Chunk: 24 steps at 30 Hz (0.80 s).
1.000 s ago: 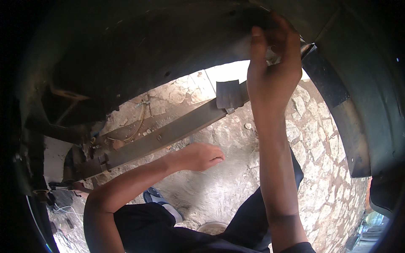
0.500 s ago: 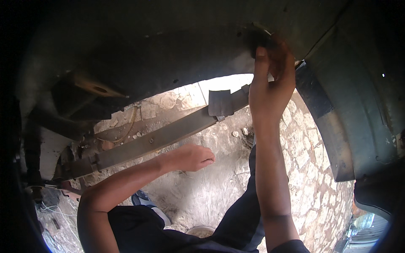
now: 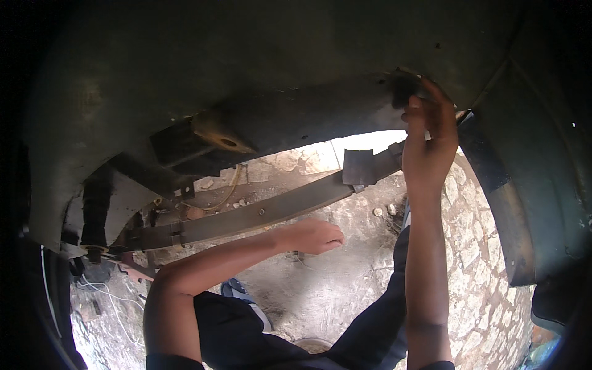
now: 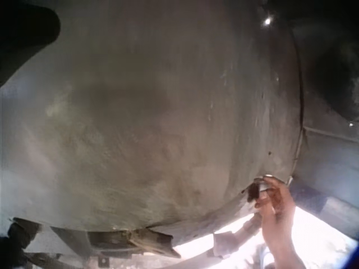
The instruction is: The person sands a metal frame under a vehicle using a sanding block. They repeatedly rub the block along the frame's surface, occasionally pausing to inspect the area.
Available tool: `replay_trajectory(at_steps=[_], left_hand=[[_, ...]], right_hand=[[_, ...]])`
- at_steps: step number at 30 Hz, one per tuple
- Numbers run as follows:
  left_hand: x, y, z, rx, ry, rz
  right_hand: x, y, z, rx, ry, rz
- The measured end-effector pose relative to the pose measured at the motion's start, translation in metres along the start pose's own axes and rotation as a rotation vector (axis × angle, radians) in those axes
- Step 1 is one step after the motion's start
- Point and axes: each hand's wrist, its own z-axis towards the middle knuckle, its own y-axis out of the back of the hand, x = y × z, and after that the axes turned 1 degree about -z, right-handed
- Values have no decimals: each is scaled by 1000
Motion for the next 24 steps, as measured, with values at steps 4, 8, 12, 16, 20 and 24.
replay_trajectory(at_steps=[4,8,12,16,20,24], left_hand=[[4,-3,-2,6,25,2],[8,-8,-2,-77,-25,-30],[5,-6,3,-11,2,1],[6,-6,1,-33,-16,5],[9,-1,-8,-78,0,0],[19,-4,-28,-93,28,48]], right_hand=[[-9,3,2,6,31,-10],[-10,9,6,52,69,-38],[-18,7,6,123,106,104],[-4,1,0,134,278,19],[-53,11,-71,370,218,-79],[-84,-14,-115,696,226,-577]])
